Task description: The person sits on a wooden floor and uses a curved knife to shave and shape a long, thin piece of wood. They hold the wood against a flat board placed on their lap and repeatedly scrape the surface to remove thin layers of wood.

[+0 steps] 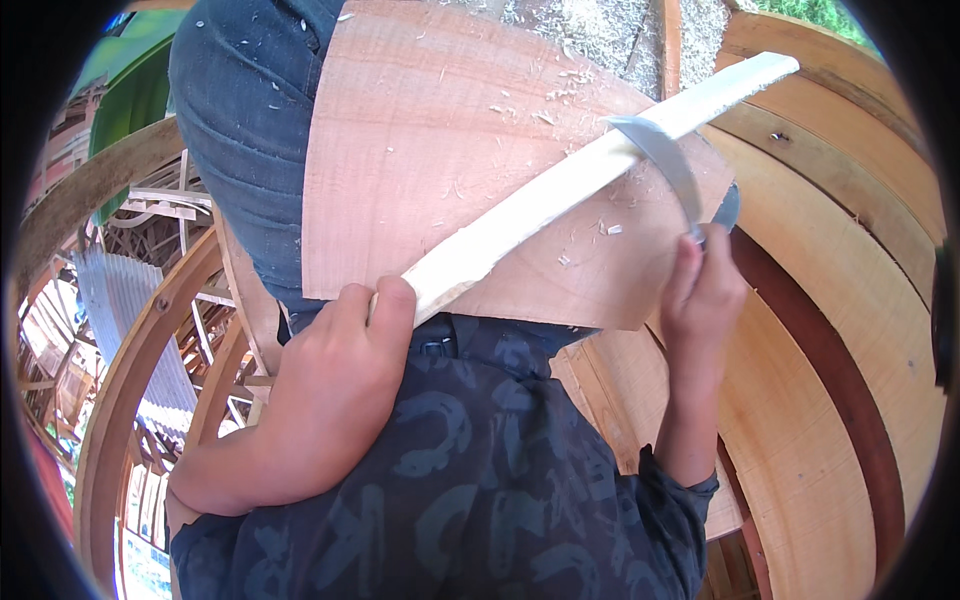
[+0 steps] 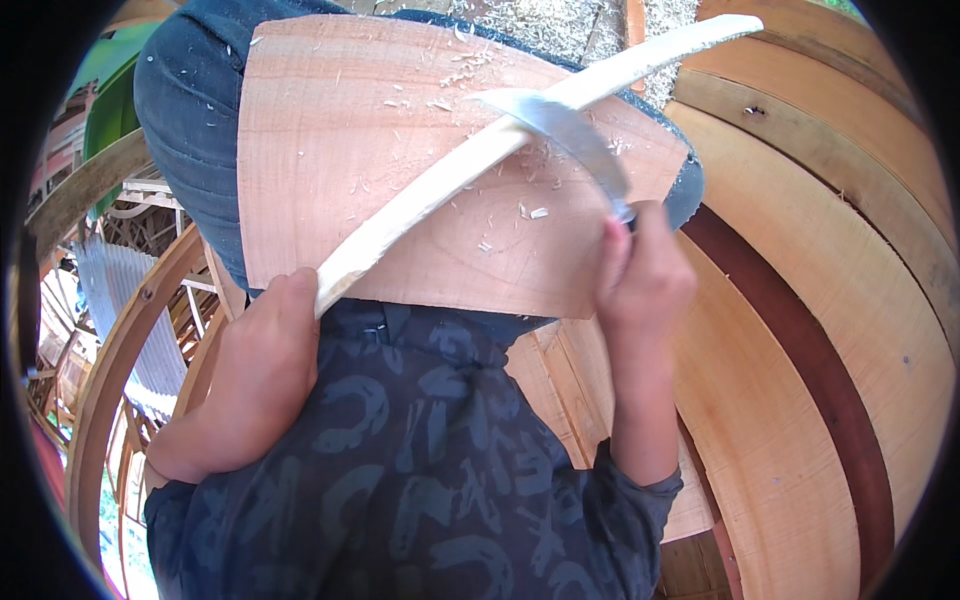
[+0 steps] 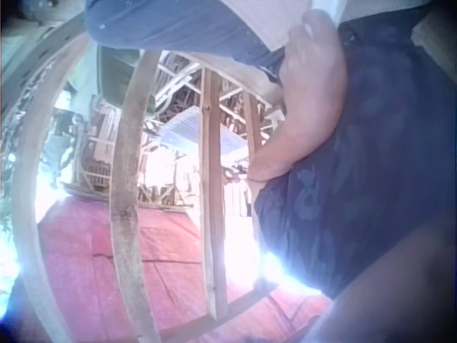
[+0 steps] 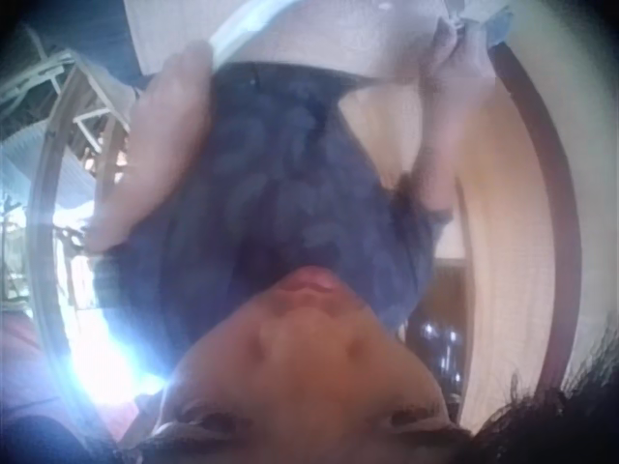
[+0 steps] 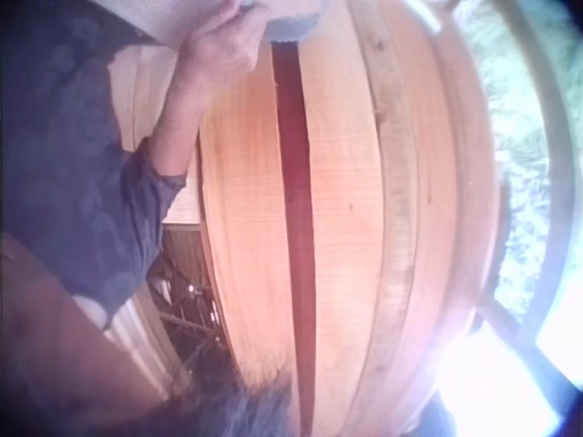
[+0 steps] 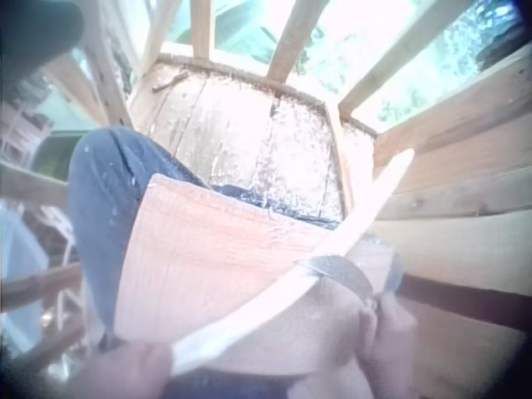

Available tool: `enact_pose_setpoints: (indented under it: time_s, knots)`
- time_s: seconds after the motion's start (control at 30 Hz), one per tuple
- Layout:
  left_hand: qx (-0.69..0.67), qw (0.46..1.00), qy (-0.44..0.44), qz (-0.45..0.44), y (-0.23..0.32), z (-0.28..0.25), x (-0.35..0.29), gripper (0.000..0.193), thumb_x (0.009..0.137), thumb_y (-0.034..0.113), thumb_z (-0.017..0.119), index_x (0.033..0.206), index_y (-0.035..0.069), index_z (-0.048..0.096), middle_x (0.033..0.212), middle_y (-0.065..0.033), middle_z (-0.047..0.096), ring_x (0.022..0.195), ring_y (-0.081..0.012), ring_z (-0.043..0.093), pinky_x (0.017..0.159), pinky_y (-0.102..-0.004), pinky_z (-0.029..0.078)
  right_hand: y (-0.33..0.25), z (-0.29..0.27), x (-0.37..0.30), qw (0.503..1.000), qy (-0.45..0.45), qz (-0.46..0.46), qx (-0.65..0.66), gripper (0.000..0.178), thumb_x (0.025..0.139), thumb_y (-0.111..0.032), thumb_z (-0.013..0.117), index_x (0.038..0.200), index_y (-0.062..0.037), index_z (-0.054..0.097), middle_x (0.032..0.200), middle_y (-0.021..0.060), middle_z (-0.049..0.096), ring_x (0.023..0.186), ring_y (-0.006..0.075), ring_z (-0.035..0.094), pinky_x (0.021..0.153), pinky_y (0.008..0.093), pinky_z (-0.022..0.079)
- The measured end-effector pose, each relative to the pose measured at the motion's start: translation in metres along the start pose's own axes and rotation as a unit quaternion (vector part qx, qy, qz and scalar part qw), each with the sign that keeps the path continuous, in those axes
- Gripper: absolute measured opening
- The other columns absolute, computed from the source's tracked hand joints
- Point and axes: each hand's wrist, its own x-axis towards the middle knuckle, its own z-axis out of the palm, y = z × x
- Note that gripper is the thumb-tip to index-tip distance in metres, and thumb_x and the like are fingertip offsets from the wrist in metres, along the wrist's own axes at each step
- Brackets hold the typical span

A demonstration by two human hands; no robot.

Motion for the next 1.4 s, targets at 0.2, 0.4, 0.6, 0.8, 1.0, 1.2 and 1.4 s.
enact_pose_setpoints:
  time_s: [0.2,0.4,0.6,0.8,1.0,1.2,1.4]
  knots:
    - [0.006,1.000,-0.010,-0.012,0.001,-0.002,0.000,0.028,0.079,0.000,0.057,0.106,-0.002,0.048,0.079,-0.0128,0.051,0.069,-0.0264,0.061,0.055,-0.0356,0.051,0.052,-0.039,0.007,0.986,-0.006,0.164,-0.021,0.023,0.099,-0.024,0.052,0.091,-0.0027,0.057,0.061,0.0148,0.052,0.054,0.0332,0.056,0.050,0.0394,0.041]
    - [-0.006,0.999,-0.030,-0.015,0.000,-0.003,0.003,0.029,0.079,0.000,0.056,0.107,-0.002,0.048,0.082,-0.0136,0.052,0.071,-0.0296,0.061,0.058,-0.0389,0.051,-0.022,-0.010,-0.009,0.994,-0.067,-0.034,0.084,0.026,0.096,-0.027,0.057,0.089,-0.0023,0.057,0.067,0.0141,0.056,0.056,0.0314,0.057,0.051,0.0376,0.043]
    - [-0.008,0.999,-0.029,-0.016,-0.001,-0.005,0.001,0.028,0.080,-0.001,0.056,0.107,-0.002,0.048,0.083,-0.0144,0.052,0.070,-0.0304,0.060,0.058,-0.0395,0.051,0.044,-0.001,0.025,0.999,-0.004,0.032,-0.006,0.028,0.096,-0.030,0.056,0.087,-0.0031,0.056,0.065,0.0133,0.055,0.055,0.0328,0.057,0.049,0.0383,0.043]
    - [-0.043,0.998,-0.036,-0.026,-0.003,-0.002,0.004,0.029,0.079,-0.002,0.056,0.107,-0.003,0.048,0.084,-0.0156,0.052,0.070,-0.0336,0.059,0.059,-0.0418,0.051,0.016,-0.014,0.014,0.997,-0.022,0.061,0.037,0.030,0.095,-0.032,0.058,0.085,-0.0037,0.055,0.063,0.0131,0.054,0.053,0.0329,0.056,0.049,0.0390,0.042]
    - [-0.107,0.989,-0.075,-0.065,-0.007,-0.016,0.011,0.022,0.087,0.001,0.056,0.107,-0.001,0.047,0.083,-0.0246,0.056,0.076,-0.0442,0.058,0.064,-0.0490,0.046,-0.006,0.016,0.017,0.994,0.012,-0.049,0.098,0.031,0.095,-0.032,0.057,0.085,-0.0037,0.055,0.063,0.0137,0.054,0.053,0.0323,0.057,0.049,0.0400,0.042]
    - [-0.164,0.977,-0.090,-0.104,-0.007,-0.023,0.018,0.016,0.091,0.004,0.056,0.103,0.001,0.046,0.077,-0.0268,0.058,0.076,-0.0476,0.058,0.065,-0.0506,0.044,0.039,0.004,0.050,0.983,0.013,0.167,0.071,0.028,0.098,-0.029,0.054,0.085,-0.0037,0.057,0.059,0.0129,0.054,0.053,0.0323,0.057,0.049,0.0405,0.043]
    - [-0.161,0.974,-0.112,-0.118,-0.003,-0.030,0.022,0.019,0.091,0.006,0.057,0.105,0.001,0.045,0.077,-0.0271,0.059,0.078,-0.0478,0.059,0.064,-0.0502,0.044,-0.012,0.015,0.022,0.991,-0.023,-0.078,0.108,0.031,0.089,-0.034,0.066,0.081,-0.0075,0.053,0.064,0.0084,0.057,0.054,0.0269,0.060,0.050,0.0374,0.045]
